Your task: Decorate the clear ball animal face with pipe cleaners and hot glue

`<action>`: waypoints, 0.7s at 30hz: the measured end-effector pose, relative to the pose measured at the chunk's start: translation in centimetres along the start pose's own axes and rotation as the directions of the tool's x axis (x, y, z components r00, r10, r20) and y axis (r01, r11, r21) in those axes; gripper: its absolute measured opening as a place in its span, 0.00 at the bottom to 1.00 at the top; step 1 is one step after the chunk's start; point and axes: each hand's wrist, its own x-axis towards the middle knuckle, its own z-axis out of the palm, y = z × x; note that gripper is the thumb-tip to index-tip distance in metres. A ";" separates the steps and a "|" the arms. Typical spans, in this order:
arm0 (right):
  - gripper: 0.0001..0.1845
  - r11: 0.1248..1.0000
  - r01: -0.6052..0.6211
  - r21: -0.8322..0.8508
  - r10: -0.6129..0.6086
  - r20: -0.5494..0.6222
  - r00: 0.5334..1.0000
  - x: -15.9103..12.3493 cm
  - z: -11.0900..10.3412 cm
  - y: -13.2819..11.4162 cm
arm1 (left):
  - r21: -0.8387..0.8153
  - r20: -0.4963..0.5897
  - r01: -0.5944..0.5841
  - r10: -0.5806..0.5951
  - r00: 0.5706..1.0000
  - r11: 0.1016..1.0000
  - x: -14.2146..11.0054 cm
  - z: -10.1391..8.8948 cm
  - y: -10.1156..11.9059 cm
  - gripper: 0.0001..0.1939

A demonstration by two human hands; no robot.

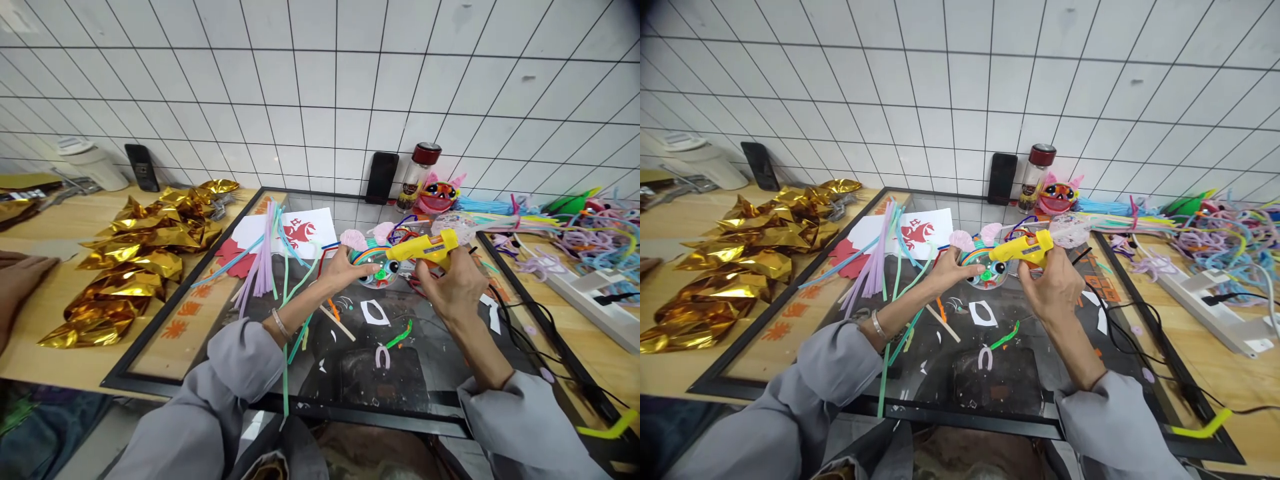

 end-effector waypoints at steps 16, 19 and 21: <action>0.12 0.999 -0.047 -0.022 0.048 0.047 0.998 0.2 0.8 -0.1 | 0.148 0.012 0.082 -0.085 0.996 0.986 0.1 -0.1 1.0 0.29; 0.12 0.998 -0.064 -0.010 0.065 0.056 0.996 0.1 0.8 -0.2 | 0.159 0.001 0.042 -0.043 0.999 0.986 -0.1 -0.4 1.7 0.26; 0.12 0.997 -0.077 0.012 0.076 0.067 0.995 0.1 0.7 -0.2 | 0.189 -0.007 0.024 -0.023 1.000 0.982 -0.3 -0.8 2.0 0.27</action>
